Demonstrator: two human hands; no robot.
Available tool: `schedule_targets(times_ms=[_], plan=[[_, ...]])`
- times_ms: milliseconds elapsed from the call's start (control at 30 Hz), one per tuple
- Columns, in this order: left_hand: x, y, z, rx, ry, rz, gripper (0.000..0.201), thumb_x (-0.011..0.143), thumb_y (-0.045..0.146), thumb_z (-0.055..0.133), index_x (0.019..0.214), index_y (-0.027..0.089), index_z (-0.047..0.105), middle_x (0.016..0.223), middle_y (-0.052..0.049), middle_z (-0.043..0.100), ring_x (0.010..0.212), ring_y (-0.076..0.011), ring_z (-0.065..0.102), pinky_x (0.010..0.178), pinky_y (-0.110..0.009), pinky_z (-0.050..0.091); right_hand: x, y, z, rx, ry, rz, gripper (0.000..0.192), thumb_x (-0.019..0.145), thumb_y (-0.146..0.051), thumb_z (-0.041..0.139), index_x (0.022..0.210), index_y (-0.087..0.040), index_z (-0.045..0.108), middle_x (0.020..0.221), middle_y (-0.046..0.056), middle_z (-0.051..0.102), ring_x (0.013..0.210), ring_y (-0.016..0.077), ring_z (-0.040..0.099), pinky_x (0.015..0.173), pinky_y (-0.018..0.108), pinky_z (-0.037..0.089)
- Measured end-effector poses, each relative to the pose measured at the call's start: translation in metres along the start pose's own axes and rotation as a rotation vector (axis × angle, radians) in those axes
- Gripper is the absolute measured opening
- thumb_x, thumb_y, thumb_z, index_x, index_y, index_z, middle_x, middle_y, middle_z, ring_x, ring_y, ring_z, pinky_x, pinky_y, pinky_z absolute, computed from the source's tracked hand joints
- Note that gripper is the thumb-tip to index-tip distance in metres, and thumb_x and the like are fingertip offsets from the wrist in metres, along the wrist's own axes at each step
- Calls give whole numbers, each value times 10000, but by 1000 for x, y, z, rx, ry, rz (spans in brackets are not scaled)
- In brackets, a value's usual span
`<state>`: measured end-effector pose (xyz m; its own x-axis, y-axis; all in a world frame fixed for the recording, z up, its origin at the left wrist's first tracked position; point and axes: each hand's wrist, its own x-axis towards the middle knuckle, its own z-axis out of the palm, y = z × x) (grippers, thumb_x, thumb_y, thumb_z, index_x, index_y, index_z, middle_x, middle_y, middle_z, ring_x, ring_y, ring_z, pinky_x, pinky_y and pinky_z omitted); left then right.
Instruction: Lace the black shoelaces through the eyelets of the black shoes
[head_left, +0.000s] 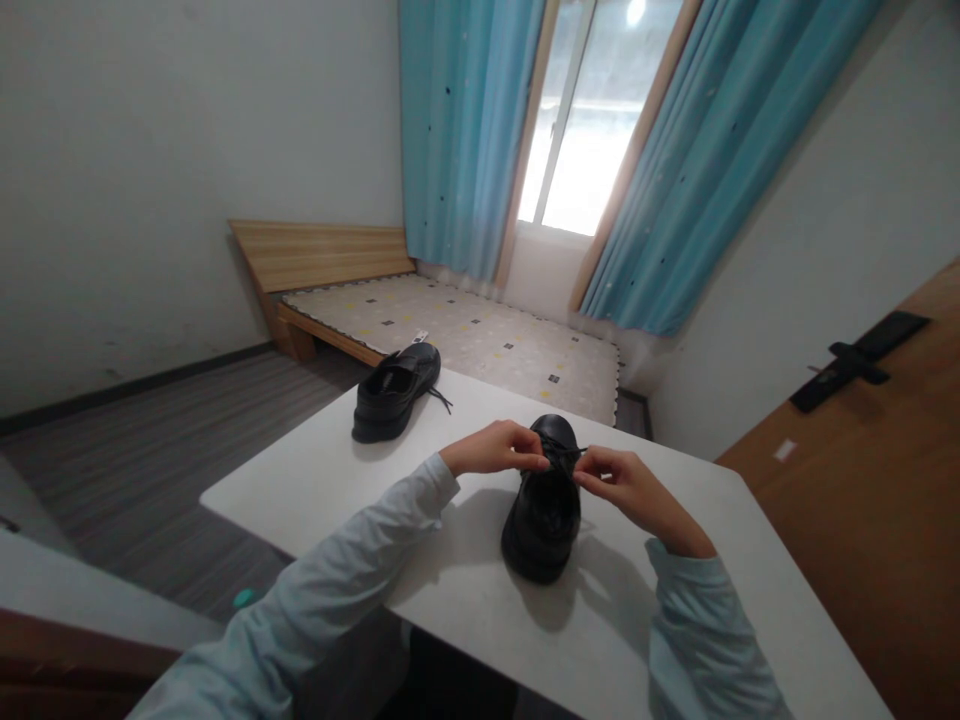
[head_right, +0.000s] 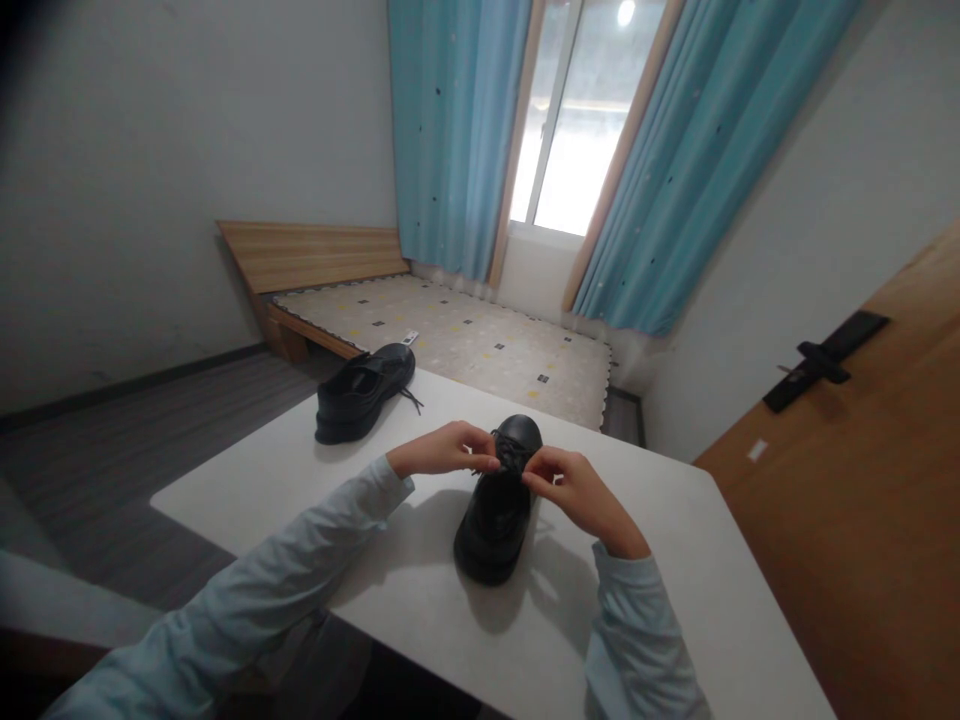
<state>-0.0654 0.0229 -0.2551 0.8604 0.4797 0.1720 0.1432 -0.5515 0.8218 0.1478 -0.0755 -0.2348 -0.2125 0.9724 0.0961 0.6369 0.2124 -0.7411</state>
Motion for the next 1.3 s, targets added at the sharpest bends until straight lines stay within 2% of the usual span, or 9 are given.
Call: schedule_targets(times_ms=[200, 333, 433, 533, 767, 1133, 1300], plan=[[3, 2, 9, -183, 37, 2, 337, 785, 420, 613, 853, 95, 668, 693, -32, 630, 631, -93, 539, 587, -191, 405, 2, -6, 3, 23, 125, -86, 245, 792, -425, 594, 728, -191, 626, 842, 69, 603, 744, 172, 545, 516, 234, 417], [4, 3, 12, -283, 44, -22, 365, 763, 421, 640, 917, 91, 663, 746, -55, 661, 631, -96, 549, 559, -187, 394, 3, -8, 8, 85, 124, -62, 255, 808, -440, 569, 795, -193, 630, 1026, 82, 637, 638, 130, 535, 453, 227, 392], [5, 3, 14, -253, 72, 9, 338, 744, 394, 665, 915, 102, 666, 789, -51, 669, 693, -111, 564, 626, -204, 419, 4, -10, 11, 106, 127, -18, 283, 808, -448, 566, 889, -193, 655, 880, 60, 669, 555, 117, 509, 431, 229, 365], [5, 3, 15, -128, 146, 22, 298, 706, 374, 702, 867, 124, 683, 787, -30, 660, 726, -117, 548, 662, -209, 413, 4, -11, 12, 96, 175, -7, 294, 793, -454, 582, 876, -188, 673, 755, 46, 654, 558, 131, 513, 439, 235, 364], [6, 0, 17, -74, 156, 30, 288, 676, 370, 729, 836, 135, 687, 816, -28, 667, 725, -116, 542, 653, -205, 401, 8, -7, 15, 92, 260, -31, 278, 795, -456, 578, 832, -194, 663, 795, 54, 650, 642, 156, 551, 469, 239, 380], [10, -2, 24, -45, 210, 58, 246, 667, 325, 744, 803, 137, 663, 725, 16, 617, 637, -80, 487, 607, -185, 367, 11, -6, 20, 114, 269, -20, 265, 822, -447, 550, 802, -187, 593, 690, 30, 594, 575, 133, 528, 437, 218, 372], [12, -2, 29, -27, 266, 65, 223, 663, 300, 750, 766, 135, 640, 682, 34, 584, 607, -74, 450, 574, -181, 349, 12, -6, 20, 114, 308, -75, 241, 827, -419, 555, 776, -185, 572, 680, 13, 562, 553, 114, 508, 435, 207, 379]])
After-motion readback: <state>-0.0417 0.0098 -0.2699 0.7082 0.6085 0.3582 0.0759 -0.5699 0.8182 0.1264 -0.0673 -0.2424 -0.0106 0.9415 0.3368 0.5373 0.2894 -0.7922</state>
